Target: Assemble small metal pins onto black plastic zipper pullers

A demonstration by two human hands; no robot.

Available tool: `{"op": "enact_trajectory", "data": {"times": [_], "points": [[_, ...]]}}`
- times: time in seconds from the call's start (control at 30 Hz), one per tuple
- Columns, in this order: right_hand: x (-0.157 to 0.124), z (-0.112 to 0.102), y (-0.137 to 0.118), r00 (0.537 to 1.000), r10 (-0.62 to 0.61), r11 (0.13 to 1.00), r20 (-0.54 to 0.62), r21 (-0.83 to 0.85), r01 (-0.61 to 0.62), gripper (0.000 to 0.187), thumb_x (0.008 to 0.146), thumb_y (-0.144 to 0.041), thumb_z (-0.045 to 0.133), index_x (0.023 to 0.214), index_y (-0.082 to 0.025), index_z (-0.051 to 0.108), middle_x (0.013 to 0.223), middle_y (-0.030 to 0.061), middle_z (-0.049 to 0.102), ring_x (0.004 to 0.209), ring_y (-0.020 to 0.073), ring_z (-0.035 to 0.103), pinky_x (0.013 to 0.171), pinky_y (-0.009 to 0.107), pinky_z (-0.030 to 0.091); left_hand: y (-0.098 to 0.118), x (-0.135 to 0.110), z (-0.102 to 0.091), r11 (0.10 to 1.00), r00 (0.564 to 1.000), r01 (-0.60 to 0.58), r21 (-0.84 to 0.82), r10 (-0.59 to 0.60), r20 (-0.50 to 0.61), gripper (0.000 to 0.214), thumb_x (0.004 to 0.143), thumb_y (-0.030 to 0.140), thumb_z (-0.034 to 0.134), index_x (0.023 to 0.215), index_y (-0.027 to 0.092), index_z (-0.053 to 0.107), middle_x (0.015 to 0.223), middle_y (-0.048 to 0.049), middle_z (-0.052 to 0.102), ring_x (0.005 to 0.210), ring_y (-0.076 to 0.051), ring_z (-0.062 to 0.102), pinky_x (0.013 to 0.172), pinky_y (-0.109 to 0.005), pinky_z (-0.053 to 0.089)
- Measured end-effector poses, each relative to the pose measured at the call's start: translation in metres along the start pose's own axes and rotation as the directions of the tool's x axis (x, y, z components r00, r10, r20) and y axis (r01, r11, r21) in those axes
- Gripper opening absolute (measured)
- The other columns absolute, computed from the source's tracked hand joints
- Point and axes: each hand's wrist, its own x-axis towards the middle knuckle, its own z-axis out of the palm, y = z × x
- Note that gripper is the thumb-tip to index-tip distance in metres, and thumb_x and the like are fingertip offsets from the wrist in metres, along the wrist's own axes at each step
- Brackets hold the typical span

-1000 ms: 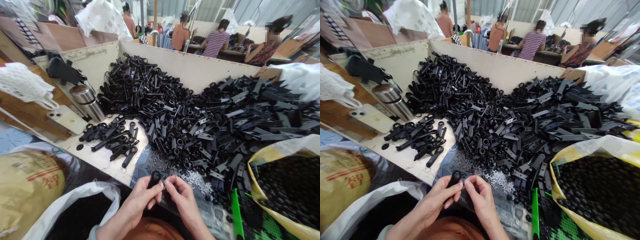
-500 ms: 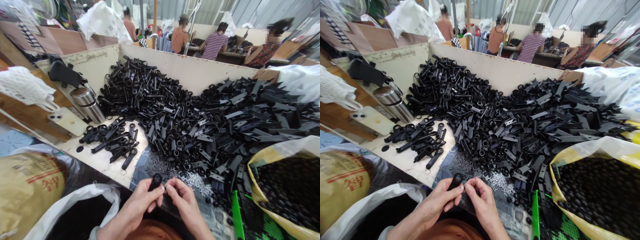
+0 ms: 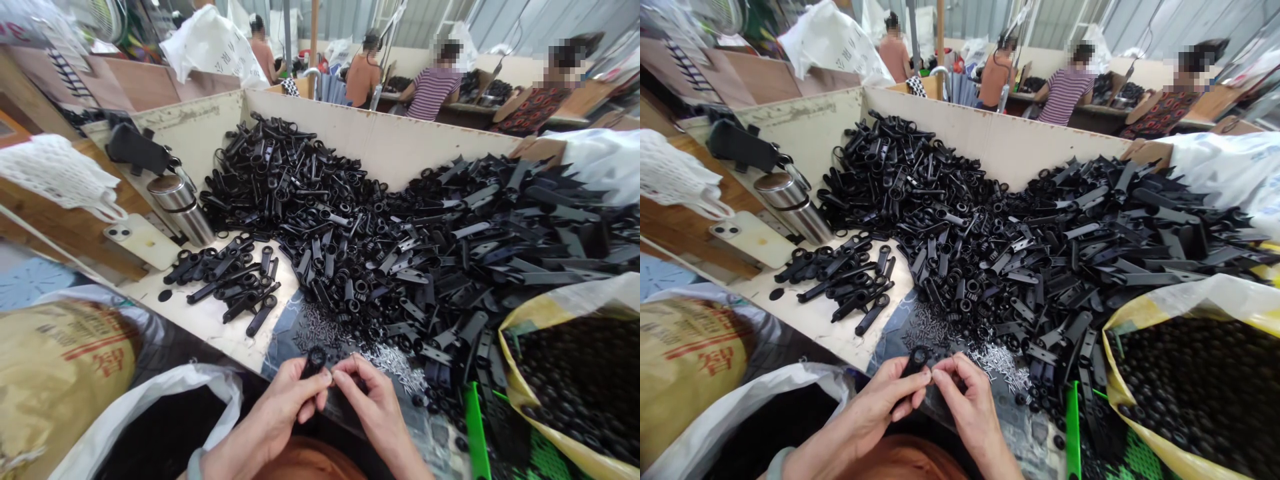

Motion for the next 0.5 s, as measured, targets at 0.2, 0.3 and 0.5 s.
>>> {"op": "enact_trajectory", "data": {"times": [0.2, 0.3, 0.5], "points": [[-0.007, 0.002, 0.000, 0.993, -0.049, 0.999, -0.111, -0.027, 0.046, 0.023, 0.095, -0.039, 0.067, 0.081, -0.022, 0.074, 0.071, -0.0005, 0.067, 0.061, 0.0151, 0.058, 0.057, 0.023, 0.045, -0.004, 0.006, 0.006, 0.994, 0.996, 0.052, -0.100, -0.059, -0.068, 0.040, 0.062, 0.041, 0.088, 0.076, 0.017, 0.059, 0.051, 0.0076, 0.050, 0.046, -0.004, 0.034, 0.042, -0.018, 0.016], [-0.010, -0.001, 0.000, 0.981, -0.155, 0.986, -0.112, -0.078, 0.147, 0.019, 0.098, -0.033, 0.065, 0.086, -0.023, 0.077, 0.073, 0.0001, 0.068, 0.063, 0.0153, 0.061, 0.058, 0.023, 0.046, -0.004, 0.006, 0.008, 0.979, 0.990, 0.107, -0.174, -0.121, -0.074, 0.046, 0.056, 0.038, 0.090, 0.072, 0.021, 0.051, 0.049, 0.0095, 0.049, 0.044, -0.003, 0.031, 0.043, -0.017, 0.016], [-0.012, -0.010, -0.004, 0.960, -0.277, 0.952, -0.048, -0.151, 0.267, 0.010, 0.096, -0.026, 0.069, 0.098, -0.023, 0.078, 0.076, 0.0007, 0.071, 0.058, 0.0139, 0.060, 0.053, 0.022, 0.046, 0.000, -0.001, 0.012, 0.937, 0.977, 0.193, -0.292, -0.210, -0.028, 0.053, 0.053, 0.030, 0.091, 0.068, 0.023, 0.041, 0.049, 0.0092, 0.052, 0.043, -0.002, 0.033, 0.046, -0.017, 0.021]]}}
